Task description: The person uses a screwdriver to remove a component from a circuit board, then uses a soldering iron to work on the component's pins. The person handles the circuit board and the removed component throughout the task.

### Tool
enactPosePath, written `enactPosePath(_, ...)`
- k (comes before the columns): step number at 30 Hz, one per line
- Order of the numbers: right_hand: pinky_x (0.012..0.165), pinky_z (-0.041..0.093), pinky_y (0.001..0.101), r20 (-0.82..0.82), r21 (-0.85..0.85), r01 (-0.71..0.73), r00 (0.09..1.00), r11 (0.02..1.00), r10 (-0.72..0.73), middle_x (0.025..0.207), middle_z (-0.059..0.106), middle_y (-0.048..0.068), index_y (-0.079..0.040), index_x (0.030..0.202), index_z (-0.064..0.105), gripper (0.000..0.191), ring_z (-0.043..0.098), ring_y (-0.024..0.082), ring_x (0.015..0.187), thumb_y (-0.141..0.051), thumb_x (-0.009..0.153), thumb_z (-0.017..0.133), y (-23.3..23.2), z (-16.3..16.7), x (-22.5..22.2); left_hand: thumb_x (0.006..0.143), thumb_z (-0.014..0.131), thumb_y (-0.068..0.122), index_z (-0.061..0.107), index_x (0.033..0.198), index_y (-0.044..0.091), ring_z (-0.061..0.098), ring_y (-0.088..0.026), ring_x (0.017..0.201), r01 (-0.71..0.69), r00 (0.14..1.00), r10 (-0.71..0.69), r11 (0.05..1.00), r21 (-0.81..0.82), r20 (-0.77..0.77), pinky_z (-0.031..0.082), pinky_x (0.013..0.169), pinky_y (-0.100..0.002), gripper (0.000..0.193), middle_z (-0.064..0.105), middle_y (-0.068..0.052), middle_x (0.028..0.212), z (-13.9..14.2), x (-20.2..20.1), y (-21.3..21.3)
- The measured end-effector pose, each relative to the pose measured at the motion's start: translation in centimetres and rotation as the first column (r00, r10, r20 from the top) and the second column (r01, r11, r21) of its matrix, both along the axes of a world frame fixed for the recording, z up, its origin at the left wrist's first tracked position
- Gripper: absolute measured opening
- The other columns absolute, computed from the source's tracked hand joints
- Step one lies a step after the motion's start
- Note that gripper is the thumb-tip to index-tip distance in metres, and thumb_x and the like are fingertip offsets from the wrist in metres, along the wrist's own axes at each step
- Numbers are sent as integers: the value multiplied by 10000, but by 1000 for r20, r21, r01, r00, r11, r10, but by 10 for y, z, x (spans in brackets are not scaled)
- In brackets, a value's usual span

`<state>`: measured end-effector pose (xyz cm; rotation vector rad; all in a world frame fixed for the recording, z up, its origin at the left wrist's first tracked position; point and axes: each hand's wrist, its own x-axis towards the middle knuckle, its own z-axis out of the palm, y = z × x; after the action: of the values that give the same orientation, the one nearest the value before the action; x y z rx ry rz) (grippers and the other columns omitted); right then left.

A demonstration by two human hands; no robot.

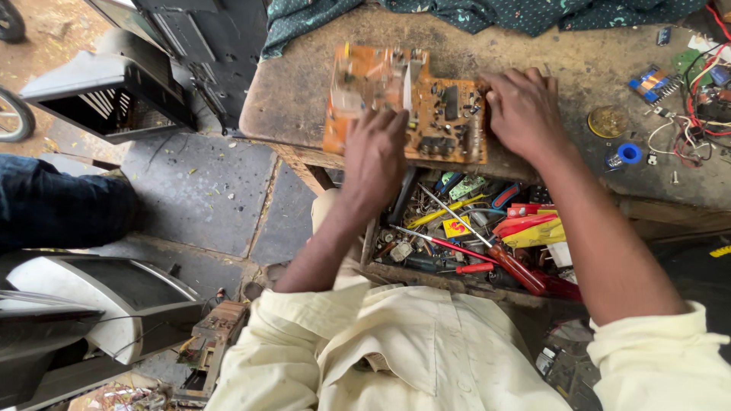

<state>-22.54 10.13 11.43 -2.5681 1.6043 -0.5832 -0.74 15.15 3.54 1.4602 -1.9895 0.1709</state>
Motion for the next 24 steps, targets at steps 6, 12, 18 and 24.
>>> enactPosePath(6,1035,364,511,10,-222,-5,1000,975,8,1339,683,125,-65,1420,626,396,549,320,1175,-94,1026,646,23,-33,-16,956,722,2,780,1144,51,615,-208,962,269,952,-275,961,-67,-131,489,866,-425,203,753,-66,1052,23,50,-31)
enactPosePath(12,967,379,521,-52,-117,39,998,992,-45,1215,684,147,-34,1460,623,441,548,330,1094,-90,1023,648,27,-53,-21,853,773,32,807,1133,73,564,-260,1029,302,953,-302,953,4,-40,469,880,-464,285,743,-65,1114,44,66,-50)
enactPosePath(18,968,416,505,60,-231,76,996,970,-63,1233,678,160,1,1365,638,370,572,296,1067,-56,1005,700,74,-92,9,896,790,70,809,1133,86,655,-291,995,259,964,-260,965,-27,-45,556,857,-467,239,702,-103,1172,62,59,-75)
enactPosePath(24,932,424,506,218,-212,-48,971,976,96,1370,647,242,66,1418,545,534,581,342,1053,-26,917,706,120,-92,43,965,720,16,737,1304,44,760,-354,1071,375,900,-378,925,-58,-215,624,916,-452,340,719,-167,1255,57,56,-94)
